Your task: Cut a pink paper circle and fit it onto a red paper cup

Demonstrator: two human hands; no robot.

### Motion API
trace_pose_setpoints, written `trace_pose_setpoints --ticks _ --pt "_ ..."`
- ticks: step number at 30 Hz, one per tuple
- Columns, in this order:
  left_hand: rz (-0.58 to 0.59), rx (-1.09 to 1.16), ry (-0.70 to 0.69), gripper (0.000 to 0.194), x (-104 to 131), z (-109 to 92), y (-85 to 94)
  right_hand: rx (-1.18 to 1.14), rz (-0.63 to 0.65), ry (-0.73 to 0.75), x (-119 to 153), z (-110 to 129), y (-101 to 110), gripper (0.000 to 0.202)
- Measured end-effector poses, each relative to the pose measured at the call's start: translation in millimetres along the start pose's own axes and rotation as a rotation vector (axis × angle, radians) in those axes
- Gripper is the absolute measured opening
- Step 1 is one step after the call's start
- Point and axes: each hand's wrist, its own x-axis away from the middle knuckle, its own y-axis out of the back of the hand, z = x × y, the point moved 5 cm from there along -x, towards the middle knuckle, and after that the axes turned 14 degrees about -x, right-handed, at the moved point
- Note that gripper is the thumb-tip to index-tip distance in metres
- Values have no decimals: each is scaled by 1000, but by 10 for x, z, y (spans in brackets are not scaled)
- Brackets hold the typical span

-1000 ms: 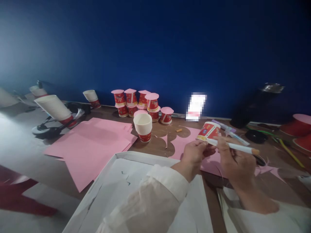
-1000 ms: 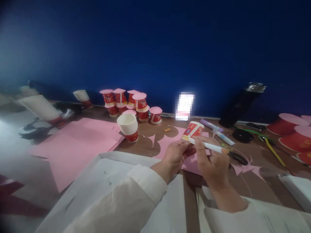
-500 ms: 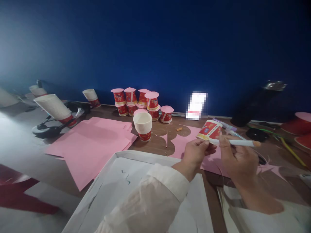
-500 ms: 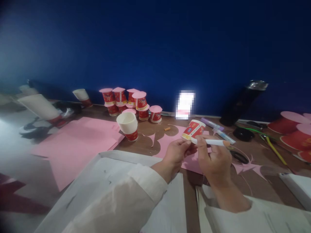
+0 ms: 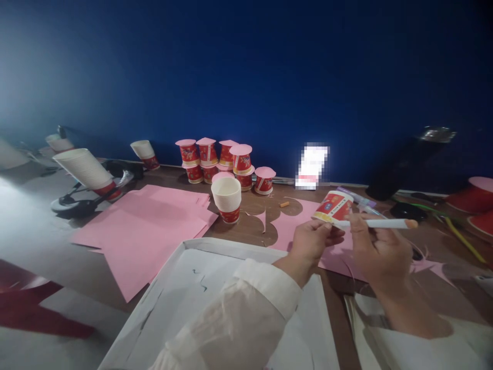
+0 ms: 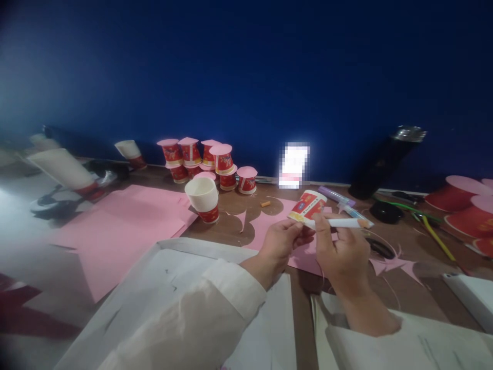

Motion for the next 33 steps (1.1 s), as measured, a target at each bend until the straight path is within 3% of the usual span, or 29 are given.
trace_pose_setpoints --ticks 5,20,28,33 --pt "3 9 2 19 -8 6 -4 11 15 57 -8 50 -7 39" --pt "8 9 -30 23 -20 14 0 40 -16 25 14 21 4 41" --pt "2 27 -24 22 -15 16 7 10 20 -148 23 -53 -23 45" --pt "7 24 -28 25 -26 17 3 -3 22 -164 25 -41 -17 45"
